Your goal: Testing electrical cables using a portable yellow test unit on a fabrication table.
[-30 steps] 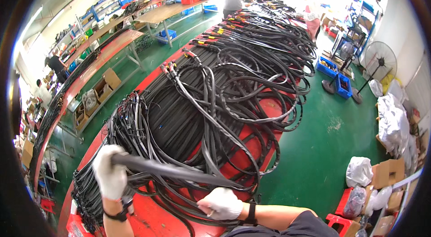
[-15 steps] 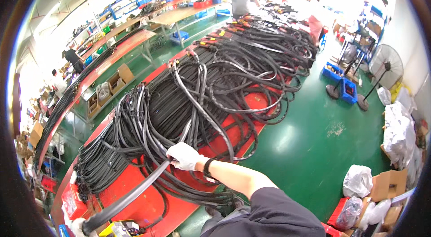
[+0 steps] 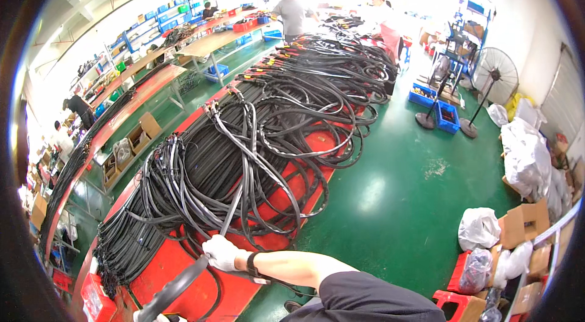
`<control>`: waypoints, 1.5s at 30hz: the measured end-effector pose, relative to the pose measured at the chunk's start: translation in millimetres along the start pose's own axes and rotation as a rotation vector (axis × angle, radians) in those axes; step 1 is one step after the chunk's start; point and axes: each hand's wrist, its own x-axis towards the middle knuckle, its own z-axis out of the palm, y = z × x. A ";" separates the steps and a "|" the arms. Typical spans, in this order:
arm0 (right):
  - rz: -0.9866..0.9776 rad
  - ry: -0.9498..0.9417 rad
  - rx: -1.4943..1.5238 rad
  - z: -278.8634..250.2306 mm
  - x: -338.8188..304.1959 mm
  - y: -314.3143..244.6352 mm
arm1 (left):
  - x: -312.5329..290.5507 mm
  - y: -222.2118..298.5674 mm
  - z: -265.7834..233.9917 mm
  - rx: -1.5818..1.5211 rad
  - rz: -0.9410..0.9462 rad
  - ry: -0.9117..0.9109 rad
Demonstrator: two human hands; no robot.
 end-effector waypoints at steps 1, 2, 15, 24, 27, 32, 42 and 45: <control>0.054 -0.057 0.000 -7.1 -5.9 -1.8 | 9.2 -3.4 4.3 -0.020 0.073 -0.059; 0.062 -0.133 -0.026 -20.3 -12.3 2.7 | 16.3 -5.7 8.6 -0.049 0.061 -0.070; 0.166 -0.334 0.003 -47.7 7.3 76.4 | -4.7 5.4 -2.5 0.085 -0.057 0.147; 0.092 -0.418 0.073 -50.0 9.9 10.0 | 8.3 10.6 21.5 -0.218 -0.147 0.477; 0.233 -0.503 -0.069 -91.0 -17.8 43.6 | 16.9 -0.7 32.9 -0.238 -0.208 0.441; 0.334 -0.518 0.118 -124.1 -44.4 59.3 | 17.6 -3.7 57.0 -0.268 -0.193 0.290; -0.346 -0.995 0.076 -114.4 -25.5 96.1 | -98.7 23.4 12.1 0.263 -0.577 0.259; -0.373 -1.189 -0.152 -110.1 -30.9 100.6 | -151.6 32.1 -2.6 0.680 -0.586 0.092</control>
